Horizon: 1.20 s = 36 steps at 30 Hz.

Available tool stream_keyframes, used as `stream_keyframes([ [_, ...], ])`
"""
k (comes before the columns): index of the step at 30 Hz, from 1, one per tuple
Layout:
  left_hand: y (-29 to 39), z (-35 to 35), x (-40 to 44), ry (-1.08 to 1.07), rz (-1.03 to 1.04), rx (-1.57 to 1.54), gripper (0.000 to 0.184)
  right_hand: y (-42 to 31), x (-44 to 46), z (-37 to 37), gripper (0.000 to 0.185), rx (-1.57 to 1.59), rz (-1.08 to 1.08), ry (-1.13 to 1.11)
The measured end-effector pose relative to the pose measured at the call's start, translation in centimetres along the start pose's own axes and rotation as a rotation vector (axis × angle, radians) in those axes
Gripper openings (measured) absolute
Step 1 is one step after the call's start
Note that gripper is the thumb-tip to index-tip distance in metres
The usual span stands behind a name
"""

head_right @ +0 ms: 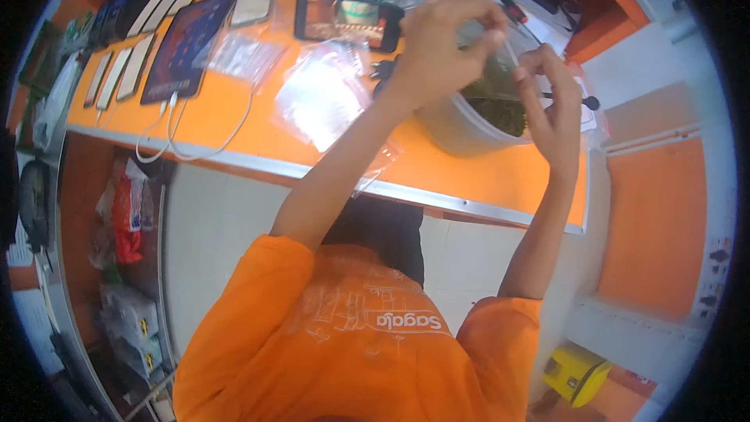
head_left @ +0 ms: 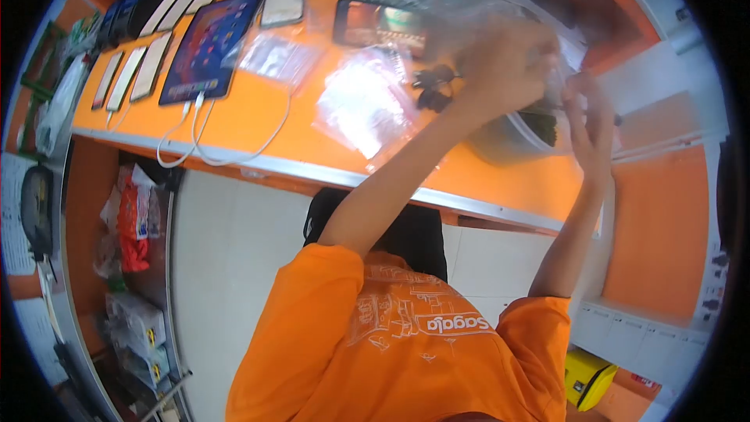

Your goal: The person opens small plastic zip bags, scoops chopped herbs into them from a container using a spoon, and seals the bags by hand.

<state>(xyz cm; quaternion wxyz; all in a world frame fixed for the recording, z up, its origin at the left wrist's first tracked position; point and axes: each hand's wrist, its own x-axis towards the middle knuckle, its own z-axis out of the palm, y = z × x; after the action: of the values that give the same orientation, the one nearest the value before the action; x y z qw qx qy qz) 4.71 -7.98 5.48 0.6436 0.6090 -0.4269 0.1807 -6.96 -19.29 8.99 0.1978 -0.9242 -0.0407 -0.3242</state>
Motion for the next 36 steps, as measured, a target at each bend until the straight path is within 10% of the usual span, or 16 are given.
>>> stream_keyframes([
  [16,-0.9,3.8,12.4,0.036,0.151,0.006,0.009,-0.4,-1.3,-0.2,0.026,0.012,0.232,-0.165],
  [19,-4.4,4.2,10.5,-0.23,0.106,0.416,0.037,0.4,-1.6,0.5,0.028,0.032,0.167,-0.109],
  [22,-5.0,0.2,7.9,-0.451,0.101,0.462,0.026,-0.8,-1.1,-0.5,0.029,0.005,0.346,-0.251],
  [26,-2.1,-8.5,3.9,-0.726,-0.207,0.839,0.045,0.1,-1.4,-0.3,0.03,0.0,0.292,-0.197],
  [36,-3.9,-13.4,-7.5,-0.601,-0.52,0.852,0.022,-2.2,-1.6,1.1,0.031,-0.148,0.105,0.175],
])
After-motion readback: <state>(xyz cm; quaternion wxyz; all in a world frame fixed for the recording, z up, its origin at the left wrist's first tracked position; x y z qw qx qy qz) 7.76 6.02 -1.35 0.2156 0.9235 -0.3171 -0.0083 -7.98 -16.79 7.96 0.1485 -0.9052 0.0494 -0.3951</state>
